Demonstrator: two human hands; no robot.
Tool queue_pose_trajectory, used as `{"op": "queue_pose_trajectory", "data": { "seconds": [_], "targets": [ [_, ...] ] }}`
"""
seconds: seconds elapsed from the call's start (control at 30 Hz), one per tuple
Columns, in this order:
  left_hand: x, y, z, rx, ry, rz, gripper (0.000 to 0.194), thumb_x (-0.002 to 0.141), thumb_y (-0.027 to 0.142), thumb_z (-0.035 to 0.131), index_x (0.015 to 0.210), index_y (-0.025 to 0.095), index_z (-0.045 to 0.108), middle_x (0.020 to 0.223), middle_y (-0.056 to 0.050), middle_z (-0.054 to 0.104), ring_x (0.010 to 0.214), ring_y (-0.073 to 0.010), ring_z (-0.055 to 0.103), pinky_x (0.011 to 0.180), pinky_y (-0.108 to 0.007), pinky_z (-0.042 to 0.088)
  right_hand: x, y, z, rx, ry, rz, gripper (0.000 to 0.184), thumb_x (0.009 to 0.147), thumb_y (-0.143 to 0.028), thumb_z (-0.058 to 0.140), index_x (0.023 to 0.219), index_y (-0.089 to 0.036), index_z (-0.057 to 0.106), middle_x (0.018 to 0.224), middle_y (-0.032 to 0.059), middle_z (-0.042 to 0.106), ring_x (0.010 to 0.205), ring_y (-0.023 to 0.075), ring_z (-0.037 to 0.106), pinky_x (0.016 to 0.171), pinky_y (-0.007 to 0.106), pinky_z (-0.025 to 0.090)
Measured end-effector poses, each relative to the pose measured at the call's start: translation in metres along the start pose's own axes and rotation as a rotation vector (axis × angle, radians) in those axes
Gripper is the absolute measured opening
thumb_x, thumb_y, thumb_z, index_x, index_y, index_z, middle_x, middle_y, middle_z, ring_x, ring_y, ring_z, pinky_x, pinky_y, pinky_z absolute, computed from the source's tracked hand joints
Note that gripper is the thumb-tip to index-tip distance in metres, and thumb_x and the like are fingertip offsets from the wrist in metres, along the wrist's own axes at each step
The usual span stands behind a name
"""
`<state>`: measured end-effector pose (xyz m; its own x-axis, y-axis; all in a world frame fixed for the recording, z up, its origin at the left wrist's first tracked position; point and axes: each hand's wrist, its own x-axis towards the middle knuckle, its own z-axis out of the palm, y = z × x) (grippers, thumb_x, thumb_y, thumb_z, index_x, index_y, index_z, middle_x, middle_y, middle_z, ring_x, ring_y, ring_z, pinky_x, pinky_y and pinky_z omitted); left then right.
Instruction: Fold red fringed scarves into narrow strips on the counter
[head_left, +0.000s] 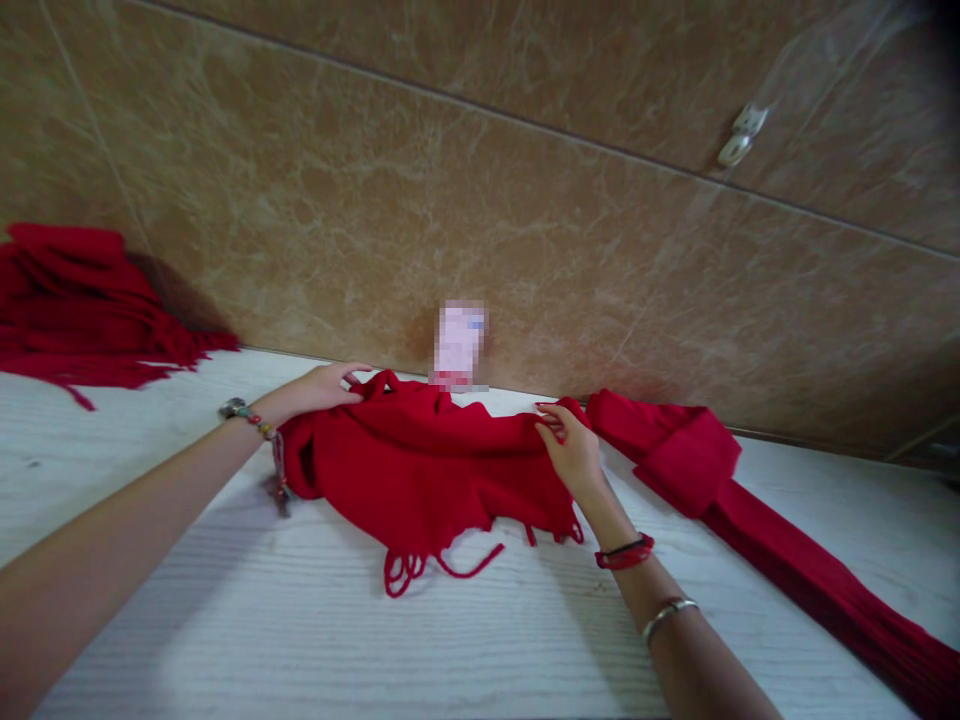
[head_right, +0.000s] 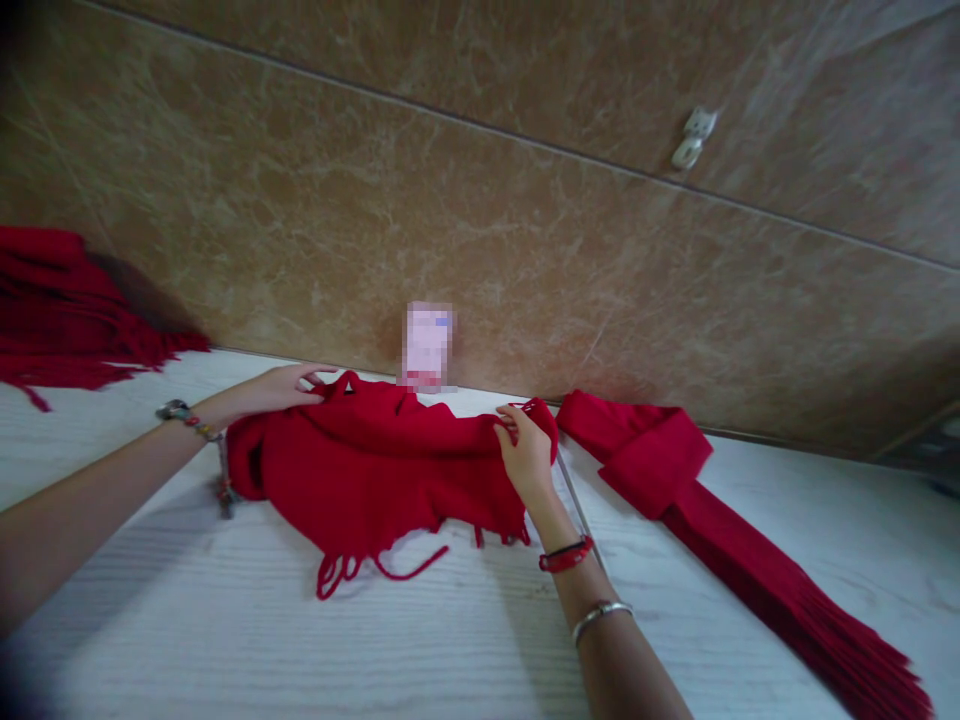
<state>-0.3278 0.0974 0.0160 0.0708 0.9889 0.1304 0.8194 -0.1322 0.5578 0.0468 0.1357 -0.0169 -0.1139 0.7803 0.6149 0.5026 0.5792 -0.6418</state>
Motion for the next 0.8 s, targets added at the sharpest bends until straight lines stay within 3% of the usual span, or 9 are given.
{"op": "queue_pose_trajectory", "data": {
  "seconds": [0.13, 0.33, 0.43, 0.5, 0.57, 0.63, 0.7, 0.8],
  "targets": [
    [-0.004, -0.002, -0.015, 0.103, 0.068, -0.125, 0.056, 0.063, 0.037, 0.059, 0.115, 0.016, 0.056, 0.092, -0.004, 0.069, 0.080, -0.0224, 0.063, 0.069, -0.028, 0.048, 0.000, 0.004, 0.001, 0.052, 0.047, 0.066, 0.025, 0.071, -0.036, 0.055, 0.085, -0.017, 0.065, 0.080, 0.0084, 0.069, 0.070, 0.0207, 0.064, 0.069, 0.037, 0.051],
    [-0.034, -0.020, -0.047, 0.634, 0.439, -0.315, 0.039, 0.074, 0.021, 0.043, 0.112, 0.017, 0.053, 0.101, -0.012, 0.061, 0.093, -0.0330, 0.055, 0.071, -0.048, 0.041, -0.001, -0.003, 0.001, 0.031, 0.039, 0.059, 0.021, 0.073, -0.035, 0.053, 0.080, -0.019, 0.066, 0.076, 0.0065, 0.070, 0.067, 0.0208, 0.064, 0.066, 0.036, 0.050],
    [-0.038, -0.009, -0.050, 0.738, 0.532, -0.274, 0.042, 0.078, 0.017, 0.038, 0.120, 0.014, 0.048, 0.105, -0.018, 0.055, 0.096, -0.0368, 0.052, 0.071, -0.053, 0.040, -0.004, -0.011, 0.006, 0.041, -0.038, -0.006, 0.020, 0.074, -0.031, 0.053, 0.084, -0.020, 0.066, 0.081, 0.0063, 0.070, 0.071, 0.0206, 0.065, 0.069, 0.035, 0.051],
    [-0.031, 0.009, -0.041, 0.726, 0.565, -0.125, 0.046, 0.081, 0.015, 0.035, 0.126, 0.014, 0.043, 0.113, -0.019, 0.051, 0.102, -0.0364, 0.049, 0.076, -0.053, 0.039, -0.007, -0.015, 0.010, 0.043, -0.095, -0.045, 0.021, 0.074, -0.029, 0.053, 0.089, -0.020, 0.065, 0.085, 0.0059, 0.071, 0.076, 0.0203, 0.065, 0.072, 0.035, 0.051],
    [-0.020, 0.029, -0.023, 0.656, 0.568, 0.065, 0.044, 0.082, 0.015, 0.034, 0.125, 0.014, 0.045, 0.119, -0.017, 0.049, 0.106, -0.0307, 0.049, 0.086, -0.048, 0.038, -0.010, -0.018, 0.012, 0.039, -0.133, -0.078, 0.021, 0.075, -0.027, 0.053, 0.092, -0.021, 0.065, 0.088, 0.0054, 0.071, 0.078, 0.0201, 0.065, 0.074, 0.035, 0.051],
    [-0.013, 0.049, 0.001, 0.544, 0.478, 0.279, 0.040, 0.086, 0.020, 0.035, 0.123, 0.014, 0.049, 0.121, -0.014, 0.050, 0.111, -0.0244, 0.048, 0.094, -0.040, 0.037, -0.012, -0.021, 0.013, 0.033, -0.153, -0.115, 0.022, 0.076, -0.025, 0.053, 0.093, -0.020, 0.065, 0.088, 0.0052, 0.071, 0.078, 0.0197, 0.065, 0.074, 0.035, 0.051],
    [-0.011, 0.064, 0.026, 0.526, 0.335, 0.427, 0.037, 0.088, 0.025, 0.038, 0.121, 0.016, 0.051, 0.127, -0.011, 0.049, 0.120, -0.0237, 0.041, 0.100, -0.039, 0.032, -0.014, -0.025, 0.012, 0.028, -0.164, -0.160, 0.021, 0.077, -0.024, 0.053, 0.093, -0.019, 0.065, 0.087, 0.0058, 0.071, 0.076, 0.0193, 0.065, 0.073, 0.034, 0.052],
    [-0.016, 0.078, 0.055, 0.495, 0.184, 0.505, 0.037, 0.090, 0.029, 0.042, 0.123, 0.017, 0.049, 0.131, -0.010, 0.047, 0.123, -0.0230, 0.039, 0.102, -0.040, 0.031, -0.016, -0.032, 0.011, 0.030, -0.156, -0.257, 0.018, 0.079, -0.022, 0.053, 0.092, -0.018, 0.065, 0.087, 0.0068, 0.070, 0.075, 0.0189, 0.065, 0.071, 0.033, 0.052]
  ]
}}
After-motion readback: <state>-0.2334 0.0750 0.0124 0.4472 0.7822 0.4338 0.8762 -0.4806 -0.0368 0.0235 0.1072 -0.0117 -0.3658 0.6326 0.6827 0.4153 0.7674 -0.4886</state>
